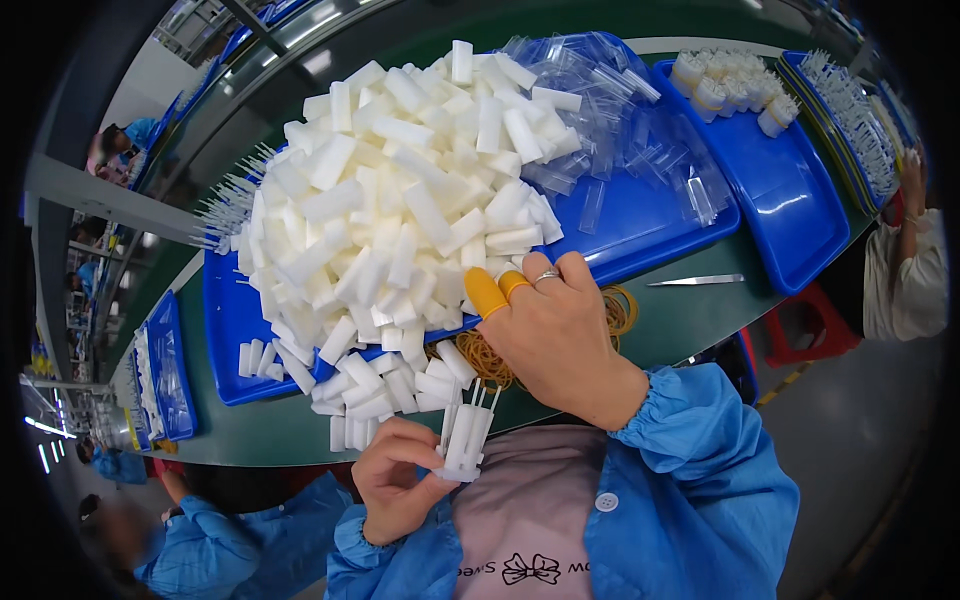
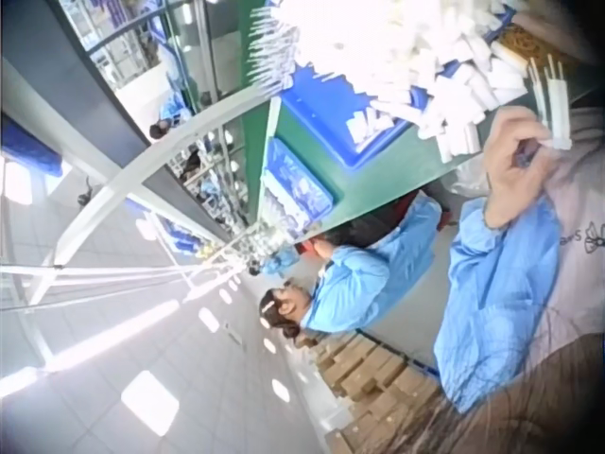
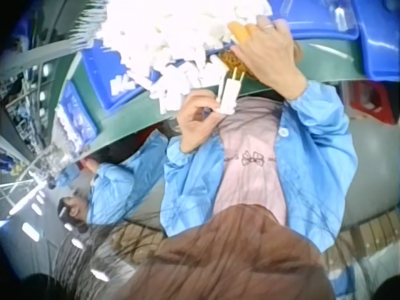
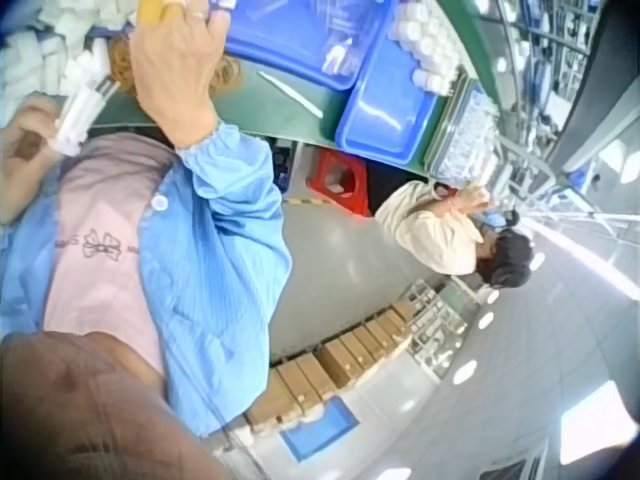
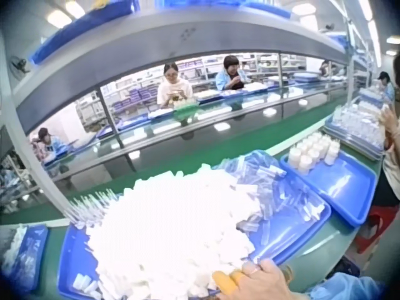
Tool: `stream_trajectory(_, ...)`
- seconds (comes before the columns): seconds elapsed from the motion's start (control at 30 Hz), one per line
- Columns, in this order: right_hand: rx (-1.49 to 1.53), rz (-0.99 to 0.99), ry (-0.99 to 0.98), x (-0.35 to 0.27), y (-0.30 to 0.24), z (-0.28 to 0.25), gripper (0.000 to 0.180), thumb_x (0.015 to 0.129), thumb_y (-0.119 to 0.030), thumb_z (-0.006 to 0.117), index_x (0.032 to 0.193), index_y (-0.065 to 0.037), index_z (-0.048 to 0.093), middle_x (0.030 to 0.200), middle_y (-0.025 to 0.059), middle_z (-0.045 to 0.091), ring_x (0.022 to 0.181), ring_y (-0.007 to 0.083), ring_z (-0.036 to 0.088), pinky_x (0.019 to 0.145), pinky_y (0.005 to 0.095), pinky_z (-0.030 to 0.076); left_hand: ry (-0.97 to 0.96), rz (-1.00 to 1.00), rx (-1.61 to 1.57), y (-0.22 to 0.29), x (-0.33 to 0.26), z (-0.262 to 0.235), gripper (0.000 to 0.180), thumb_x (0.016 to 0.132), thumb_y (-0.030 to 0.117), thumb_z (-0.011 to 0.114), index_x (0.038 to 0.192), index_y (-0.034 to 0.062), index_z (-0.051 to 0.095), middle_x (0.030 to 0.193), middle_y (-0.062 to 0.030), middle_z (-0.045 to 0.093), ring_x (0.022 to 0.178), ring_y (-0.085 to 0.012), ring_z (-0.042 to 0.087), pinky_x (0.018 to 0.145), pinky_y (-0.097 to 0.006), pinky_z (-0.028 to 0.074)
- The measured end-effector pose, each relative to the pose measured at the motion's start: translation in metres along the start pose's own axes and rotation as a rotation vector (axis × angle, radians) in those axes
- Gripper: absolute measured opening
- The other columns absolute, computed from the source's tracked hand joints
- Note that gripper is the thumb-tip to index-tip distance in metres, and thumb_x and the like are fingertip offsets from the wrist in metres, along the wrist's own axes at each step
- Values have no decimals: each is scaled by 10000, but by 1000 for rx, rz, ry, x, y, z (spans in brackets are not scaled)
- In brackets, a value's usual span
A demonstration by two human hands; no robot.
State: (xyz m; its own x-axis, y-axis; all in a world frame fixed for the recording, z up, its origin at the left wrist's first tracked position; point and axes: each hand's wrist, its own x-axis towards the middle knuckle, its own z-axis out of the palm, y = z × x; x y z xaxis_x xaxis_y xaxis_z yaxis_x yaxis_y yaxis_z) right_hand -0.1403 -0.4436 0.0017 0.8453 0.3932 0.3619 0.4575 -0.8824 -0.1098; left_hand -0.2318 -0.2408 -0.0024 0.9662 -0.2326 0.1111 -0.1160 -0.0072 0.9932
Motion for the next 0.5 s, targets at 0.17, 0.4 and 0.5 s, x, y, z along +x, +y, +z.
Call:
stream_trajectory(0.17,344,2,184,-9,2,-15,322,720,-105,663,1032,-32,638,793,96,612,806,227,565,723,339,409,13,-21,-13,2,5,0,227,687,-40,750,888,16,662,897,-96,588,758,-141,568,644,-235,458)
stream_trajectory(0.4,1740,594,203,-36,19,-22,201,871,-64,603,1041,42,605,970,97,643,883,123,606,808,251,479,-70,249,123,6,14,2,229,680,-64,711,891,24,702,890,-98,615,786,-209,599,671,-268,480)
stream_trajectory(0.5,1732,585,154,-37,20,-21,184,873,-44,594,1033,45,609,959,89,643,867,120,608,809,253,481,-84,275,168,7,16,4,234,662,-74,702,873,27,707,883,-90,616,783,-220,594,667,-286,477)
